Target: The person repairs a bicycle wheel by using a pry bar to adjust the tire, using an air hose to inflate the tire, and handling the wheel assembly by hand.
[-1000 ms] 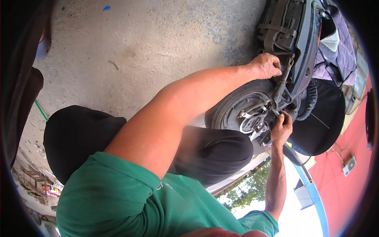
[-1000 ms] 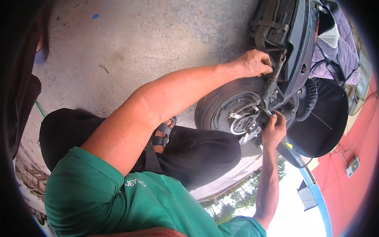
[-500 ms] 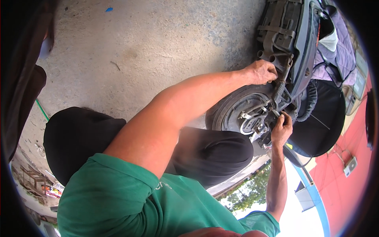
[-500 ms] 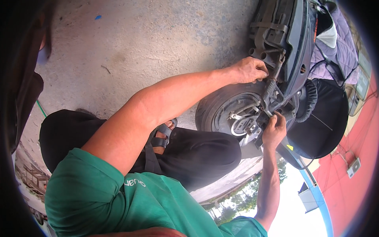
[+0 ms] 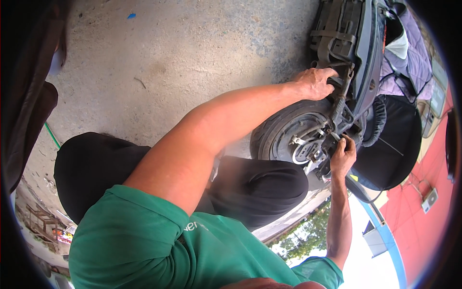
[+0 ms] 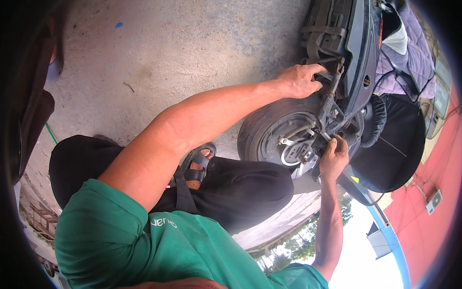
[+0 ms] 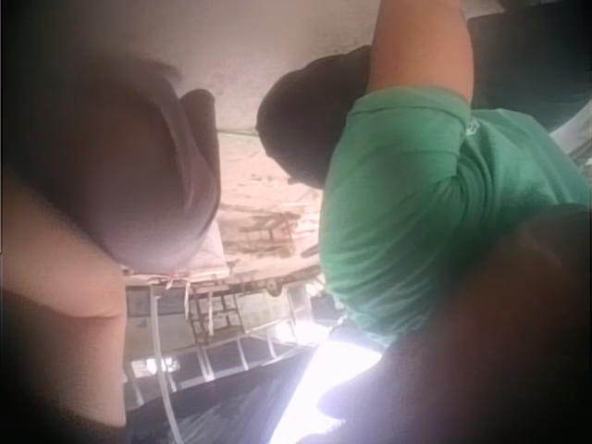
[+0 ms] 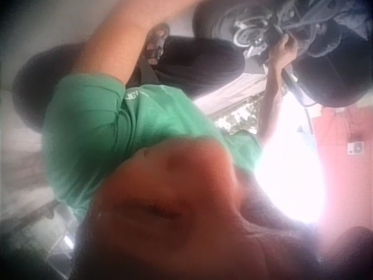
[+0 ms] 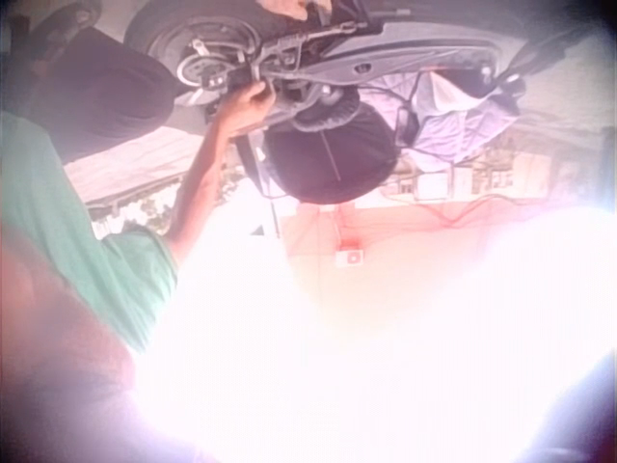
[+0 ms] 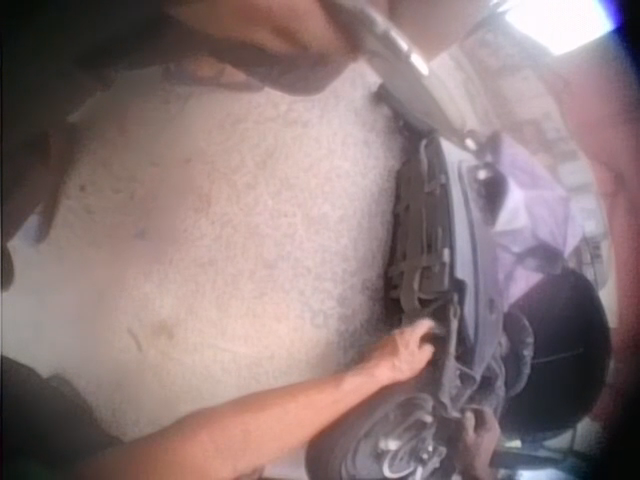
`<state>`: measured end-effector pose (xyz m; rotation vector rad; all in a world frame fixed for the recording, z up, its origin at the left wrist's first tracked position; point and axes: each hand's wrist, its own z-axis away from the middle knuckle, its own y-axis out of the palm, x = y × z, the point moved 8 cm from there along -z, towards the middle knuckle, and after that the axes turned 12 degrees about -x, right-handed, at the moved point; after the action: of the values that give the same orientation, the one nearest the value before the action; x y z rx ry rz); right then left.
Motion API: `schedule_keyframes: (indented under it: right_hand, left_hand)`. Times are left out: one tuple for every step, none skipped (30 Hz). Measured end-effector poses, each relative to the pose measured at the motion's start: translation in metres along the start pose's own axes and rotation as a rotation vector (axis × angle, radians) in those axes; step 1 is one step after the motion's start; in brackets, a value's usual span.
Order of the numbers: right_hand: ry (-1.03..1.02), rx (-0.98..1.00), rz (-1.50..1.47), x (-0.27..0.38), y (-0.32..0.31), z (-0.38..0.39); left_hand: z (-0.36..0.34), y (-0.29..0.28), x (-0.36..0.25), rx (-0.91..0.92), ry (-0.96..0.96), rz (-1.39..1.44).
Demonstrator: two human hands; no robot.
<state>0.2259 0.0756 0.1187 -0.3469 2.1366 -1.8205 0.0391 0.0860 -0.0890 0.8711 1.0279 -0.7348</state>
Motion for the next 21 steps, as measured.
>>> schedule_keyframes:
  right_hand:
    - [-0.003,0.0,-0.001,0.0,0.0,0.0]
    - [-0.006,0.001,-0.003,0.001,0.001,0.0]
    - [-0.002,-0.003,0.003,0.002,0.001,0.0]
    - [0.003,-0.006,0.009,0.001,0.001,0.0]
    - [0.001,-0.005,0.009,0.001,0.001,0.0]
    - [-0.002,-0.009,0.005,0.0,0.001,0.0]
    - [-0.002,-0.012,0.002,-0.001,0.001,0.0]
    - [-0.001,-0.012,0.002,-0.002,0.001,0.001]
    - [0.003,-0.012,-0.009,-0.003,0.001,0.001]
    - [0.005,-0.012,-0.021,-0.003,0.0,0.001]
    - [0.005,-0.013,-0.02,-0.004,0.001,0.001]
    - [0.004,-0.01,-0.021,-0.004,0.001,0.0]
    - [0.005,-0.007,-0.022,-0.005,0.002,0.0]
    - [0.006,-0.007,-0.021,-0.006,0.002,0.0]
    - [0.005,-0.006,-0.021,-0.005,0.002,0.0]
    - [0.004,-0.005,-0.021,-0.005,0.002,0.0]
    - [0.005,-0.005,-0.02,-0.005,0.002,0.0]
    - [0.011,-0.001,-0.02,-0.004,0.001,0.0]
    - [0.015,0.002,-0.021,-0.003,0.002,-0.001]
    - [0.014,0.002,-0.022,-0.002,0.001,-0.001]
    - [0.006,-0.005,-0.019,-0.001,0.0,0.0]
  left_hand:
    - [0.0,0.004,-0.002,0.059,0.015,-0.03]
    - [-0.004,0.011,-0.001,0.087,0.059,-0.031]
    - [-0.008,0.014,0.003,0.084,0.059,-0.031]
    - [-0.01,0.019,0.002,0.118,0.094,-0.046]
    - [-0.012,0.024,0.002,0.151,0.129,-0.061]
    - [-0.014,0.026,0.004,0.15,0.129,-0.06]
    - [-0.014,0.03,0.005,0.216,0.098,-0.113]
    - [-0.014,0.034,0.006,0.282,0.068,-0.165]
    - [-0.015,0.034,0.002,0.284,0.068,-0.165]
    - [-0.016,0.038,0.002,0.325,0.054,-0.196]
    - [-0.016,0.041,0.002,0.366,0.04,-0.227]
    - [-0.017,0.042,0.0,0.366,0.041,-0.226]
    - [-0.019,0.044,-0.001,0.363,0.041,-0.224]
    - [-0.02,0.046,-0.001,0.36,0.04,-0.223]
    - [-0.022,0.047,-0.001,0.361,0.04,-0.222]
    - [-0.023,0.049,-0.001,0.373,0.04,-0.242]
    - [-0.024,0.05,0.0,0.386,0.039,-0.262]
    - [-0.025,0.049,0.001,0.387,0.039,-0.262]
    - [-0.026,0.047,0.001,0.381,0.074,-0.238]
    - [-0.027,0.045,-0.001,0.374,0.109,-0.214]
    - [-0.027,0.045,0.0,0.373,0.109,-0.215]
